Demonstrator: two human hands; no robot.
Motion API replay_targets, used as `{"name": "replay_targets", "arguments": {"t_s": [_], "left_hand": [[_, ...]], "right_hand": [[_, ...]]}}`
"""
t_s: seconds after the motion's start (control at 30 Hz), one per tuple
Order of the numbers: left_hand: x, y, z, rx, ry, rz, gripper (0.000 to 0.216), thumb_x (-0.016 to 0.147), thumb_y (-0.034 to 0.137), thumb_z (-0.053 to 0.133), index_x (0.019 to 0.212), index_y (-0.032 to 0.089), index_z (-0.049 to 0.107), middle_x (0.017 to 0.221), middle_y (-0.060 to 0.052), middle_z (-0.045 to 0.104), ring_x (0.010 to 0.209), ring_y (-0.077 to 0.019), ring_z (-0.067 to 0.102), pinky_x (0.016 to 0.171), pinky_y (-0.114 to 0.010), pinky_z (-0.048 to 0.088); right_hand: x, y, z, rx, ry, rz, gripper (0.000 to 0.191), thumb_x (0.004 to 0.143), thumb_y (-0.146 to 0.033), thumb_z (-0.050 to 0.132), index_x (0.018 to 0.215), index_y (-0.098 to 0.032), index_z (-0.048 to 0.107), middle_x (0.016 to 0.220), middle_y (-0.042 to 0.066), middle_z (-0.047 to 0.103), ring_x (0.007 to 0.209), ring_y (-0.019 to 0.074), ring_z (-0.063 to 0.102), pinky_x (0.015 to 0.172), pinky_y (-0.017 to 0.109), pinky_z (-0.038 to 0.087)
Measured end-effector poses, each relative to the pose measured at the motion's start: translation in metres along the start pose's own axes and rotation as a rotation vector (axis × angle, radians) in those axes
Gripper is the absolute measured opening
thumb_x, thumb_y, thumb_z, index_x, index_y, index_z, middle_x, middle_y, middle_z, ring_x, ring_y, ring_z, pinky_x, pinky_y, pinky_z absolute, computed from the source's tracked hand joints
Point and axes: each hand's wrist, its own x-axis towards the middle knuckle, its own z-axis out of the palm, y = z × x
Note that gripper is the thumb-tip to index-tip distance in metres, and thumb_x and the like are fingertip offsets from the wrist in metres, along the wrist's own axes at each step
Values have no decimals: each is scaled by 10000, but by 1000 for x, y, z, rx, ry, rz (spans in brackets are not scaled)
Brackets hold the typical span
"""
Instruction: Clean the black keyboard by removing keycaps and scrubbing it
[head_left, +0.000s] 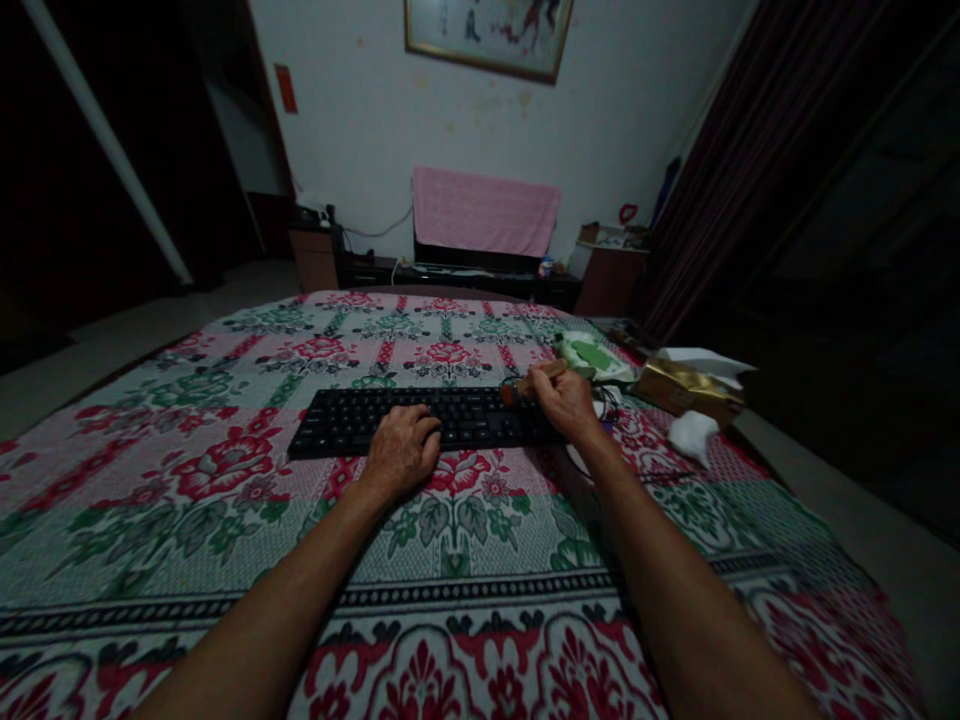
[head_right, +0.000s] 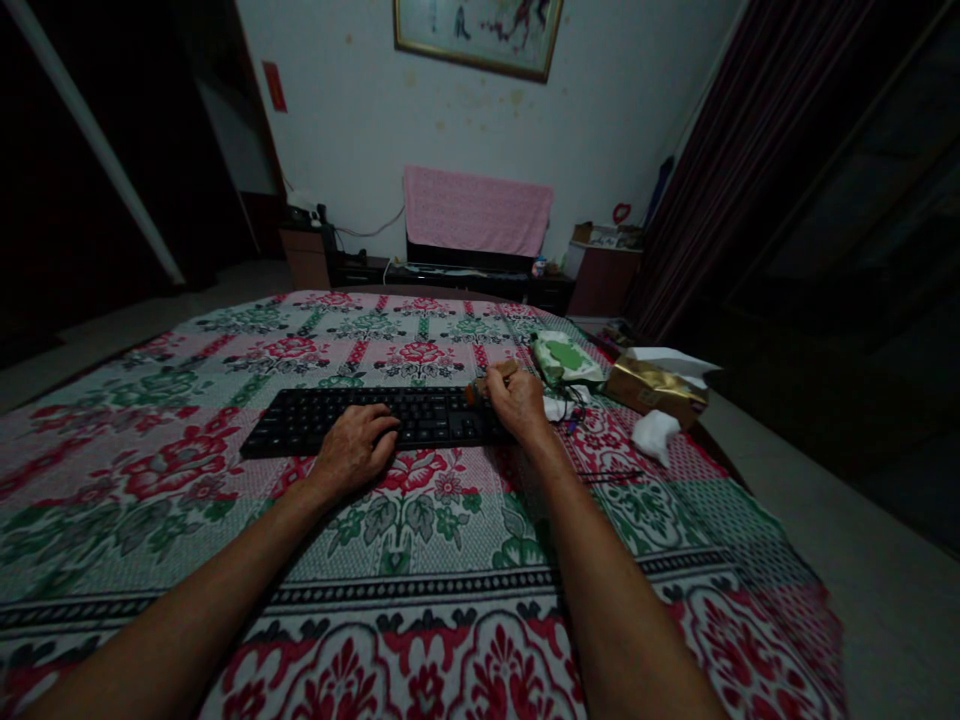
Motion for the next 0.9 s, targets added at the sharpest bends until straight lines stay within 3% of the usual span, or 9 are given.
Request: {"name": "replay_targets", "arguments": {"t_s": [0.13,0.3,0.43,0.63,0.77,0.9], "left_hand": [[0,-1,1,4,-6,2,248,834,259,468,935,170,676,1044,-93,625,940,-215,532,828,-377,452],[0,-1,0,5,-16,1,241,827,260,474,934,179,675,1047,-90,623,940,-221,530,818,-375,450],[0,-1,0,-4,-11,-1,231,820,256,485,932,181,673,1042,-90,625,933,-223,531,813,-381,447],[0,0,-1,-9,-15,-4,238,834,261,468,927,181,672,1046,-89,625,947,-221,532,819,-378,443],[0,0,0,-8,-14,0,233,829,254,476,930,180,672,1047,-90,625,969,-227,530,826,-383,443],[1,-1,0,-8,-13,-1,234,827,259,481,936,179,672,1049,-89,625,949,-224,535,825,-384,447]], "right_hand": [[-5,3,18,121,18,-73,295,815,-349,439,883,-155,651,802,46,696,757,161,646,708,246,461],[-6,6,26,239,6,-30,312,825,-369,438,946,-153,627,851,55,697,753,159,659,708,249,471],[-5,4,21,131,19,-29,290,821,-348,431,837,-158,649,760,40,690,748,157,643,715,239,451],[-2,-10,-2,-117,-45,12,373,810,-314,404,507,-164,563,532,49,610,557,155,575,576,235,404],[0,-15,-11,-116,-71,59,372,795,-293,405,474,-168,547,479,48,581,492,154,535,517,245,376],[-2,-12,-3,-65,15,44,378,810,-342,411,528,-156,583,510,43,598,523,154,558,540,240,395]]}}
